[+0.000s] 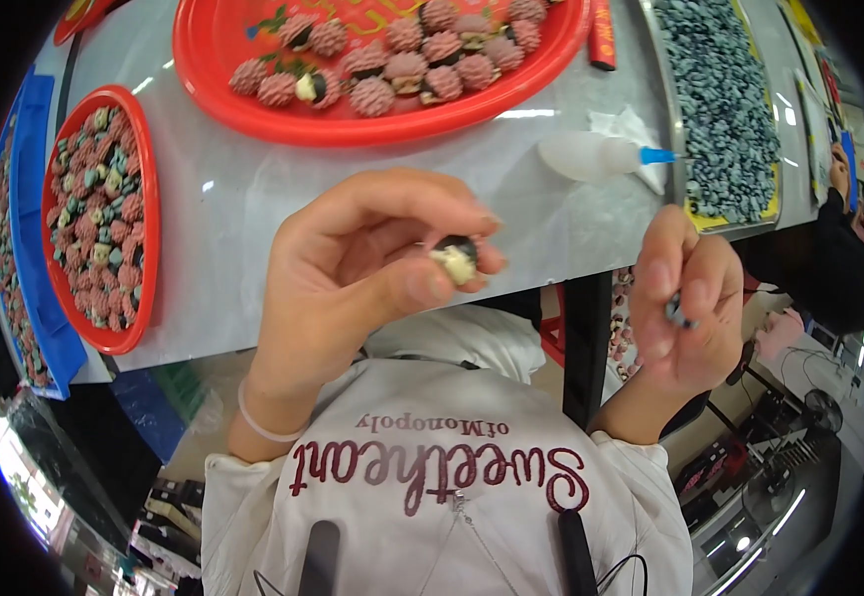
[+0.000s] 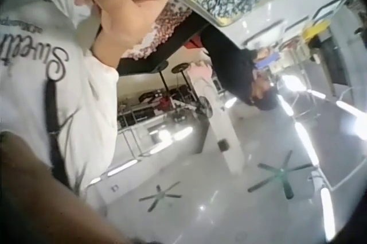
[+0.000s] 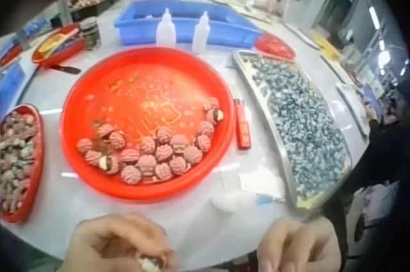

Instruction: The person assembles small figurines by applying glue from a squeeze bottle onto the parts, attaching pieces to the figures by hand, and placing the assembled figurines onto trays.

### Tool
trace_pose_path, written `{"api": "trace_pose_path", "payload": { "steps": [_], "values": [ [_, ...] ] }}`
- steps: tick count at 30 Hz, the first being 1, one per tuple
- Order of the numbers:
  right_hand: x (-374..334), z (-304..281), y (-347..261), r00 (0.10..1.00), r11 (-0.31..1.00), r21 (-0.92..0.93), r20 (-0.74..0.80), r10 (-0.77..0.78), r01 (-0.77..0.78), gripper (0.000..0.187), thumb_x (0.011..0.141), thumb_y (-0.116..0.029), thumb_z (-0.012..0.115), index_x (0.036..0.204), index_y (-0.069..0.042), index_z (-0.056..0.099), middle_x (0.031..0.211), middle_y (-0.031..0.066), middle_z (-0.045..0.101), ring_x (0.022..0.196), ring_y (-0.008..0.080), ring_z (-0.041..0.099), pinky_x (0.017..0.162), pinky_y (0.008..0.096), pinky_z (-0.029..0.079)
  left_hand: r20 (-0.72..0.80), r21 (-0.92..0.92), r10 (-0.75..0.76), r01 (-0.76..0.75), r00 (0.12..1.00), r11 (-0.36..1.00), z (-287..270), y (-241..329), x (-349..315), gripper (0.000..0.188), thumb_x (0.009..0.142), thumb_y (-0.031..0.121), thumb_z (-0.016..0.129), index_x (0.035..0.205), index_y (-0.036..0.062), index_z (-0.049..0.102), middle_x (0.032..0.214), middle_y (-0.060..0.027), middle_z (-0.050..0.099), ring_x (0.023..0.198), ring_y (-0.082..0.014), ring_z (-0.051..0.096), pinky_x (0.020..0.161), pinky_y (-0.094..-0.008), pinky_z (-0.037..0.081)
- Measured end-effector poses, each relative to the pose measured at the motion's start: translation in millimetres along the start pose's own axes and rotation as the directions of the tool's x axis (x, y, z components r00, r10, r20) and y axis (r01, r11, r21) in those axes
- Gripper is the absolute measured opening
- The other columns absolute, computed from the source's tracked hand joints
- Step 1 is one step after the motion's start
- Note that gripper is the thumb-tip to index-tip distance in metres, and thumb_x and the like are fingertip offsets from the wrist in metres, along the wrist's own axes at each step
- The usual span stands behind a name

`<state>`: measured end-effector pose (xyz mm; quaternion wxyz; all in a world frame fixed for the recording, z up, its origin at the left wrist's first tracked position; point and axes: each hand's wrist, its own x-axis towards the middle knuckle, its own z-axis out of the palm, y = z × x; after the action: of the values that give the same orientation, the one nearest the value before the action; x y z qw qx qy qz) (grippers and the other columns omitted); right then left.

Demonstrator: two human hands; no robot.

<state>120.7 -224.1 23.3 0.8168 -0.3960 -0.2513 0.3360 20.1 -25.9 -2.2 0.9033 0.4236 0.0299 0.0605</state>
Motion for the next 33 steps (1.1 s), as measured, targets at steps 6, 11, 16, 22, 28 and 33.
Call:
{"api": "trace_pose_path", "payload": {
  "steps": [6, 11, 16, 22, 28, 33],
  "values": [
    [5.9, 30.5, 21.5, 0.983, 0.999, 0.024, -0.176, 0.047, -0.043, 0.020, 0.069, 0.005, 0.061, 0.087, 0.009, 0.054, 0.087, 0.0194, 0.051, 0.064, 0.0181, 0.057, 0.053, 0.0215, 0.049, -0.084, 0.038, -0.061, 0.065, 0.995, 0.997, 0.6, -1.8, -0.2, 0.036, 0.069, 0.022, 0.069, 0.091, 0.0004, 0.050, 0.088, -0.0136, 0.055, 0.073, -0.0204, 0.060, 0.058, -0.0238, 0.051],
    [10.8, 38.9, 19.2, 0.988, 0.814, -0.580, -0.134, -0.070, -0.022, 0.028, 0.068, -0.010, 0.069, 0.086, -0.001, 0.050, 0.087, 0.0151, 0.050, 0.059, 0.0135, 0.053, 0.046, 0.0166, 0.043, -0.070, 0.019, -0.095, 0.097, 0.993, 0.995, 3.7, -0.8, 0.8, 0.037, 0.068, 0.022, 0.070, 0.090, -0.0003, 0.051, 0.086, -0.0140, 0.056, 0.072, -0.0190, 0.060, 0.057, -0.0239, 0.051],
    [20.0, 46.9, 33.6, 0.954, 0.673, -0.710, -0.003, -0.299, 0.208, 0.026, 0.063, -0.002, 0.070, 0.082, 0.000, 0.052, 0.083, 0.0168, 0.053, 0.064, 0.0179, 0.055, 0.056, 0.0217, 0.047, -0.104, 0.028, -0.091, 0.095, 0.990, 0.995, 2.2, 0.7, -2.6, 0.038, 0.066, 0.024, 0.071, 0.088, -0.0022, 0.053, 0.080, -0.0105, 0.056, 0.067, -0.0140, 0.057, 0.055, -0.0230, 0.050],
    [18.4, 49.1, 27.2, 0.972, 0.505, -0.847, 0.056, -0.230, 0.168, 0.025, 0.061, -0.001, 0.070, 0.079, 0.001, 0.053, 0.080, 0.0188, 0.056, 0.068, 0.0200, 0.057, 0.057, 0.0234, 0.047, -0.143, 0.002, -0.153, 0.155, 0.978, 0.988, 6.5, 4.8, -2.0, 0.039, 0.063, 0.024, 0.073, 0.085, -0.0018, 0.055, 0.077, -0.0082, 0.056, 0.066, -0.0109, 0.054, 0.059, -0.0206, 0.046],
    [24.1, 50.9, 29.5, 0.929, 0.287, -0.913, 0.196, -0.314, 0.290, 0.022, 0.062, 0.001, 0.069, 0.078, 0.002, 0.054, 0.076, 0.0189, 0.057, 0.062, 0.0192, 0.058, 0.050, 0.0235, 0.048, -0.134, -0.035, -0.182, 0.179, 0.974, 0.983, 5.3, 6.4, 0.9, 0.037, 0.061, 0.018, 0.074, 0.087, -0.0025, 0.057, 0.075, -0.0076, 0.055, 0.065, -0.0107, 0.053, 0.061, -0.0202, 0.044],
    [26.4, 50.6, 30.9, 0.920, 0.268, -0.916, 0.202, -0.335, 0.298, 0.020, 0.063, 0.001, 0.068, 0.077, 0.001, 0.055, 0.076, 0.0181, 0.058, 0.061, 0.0202, 0.057, 0.051, 0.0255, 0.048, -0.083, -0.033, -0.139, 0.136, 0.987, 0.990, 2.5, 6.7, -0.5, 0.031, 0.066, 0.010, 0.071, 0.090, -0.0041, 0.057, 0.078, -0.0098, 0.055, 0.070, -0.0128, 0.055, 0.062, -0.0220, 0.046]
  ]
}}
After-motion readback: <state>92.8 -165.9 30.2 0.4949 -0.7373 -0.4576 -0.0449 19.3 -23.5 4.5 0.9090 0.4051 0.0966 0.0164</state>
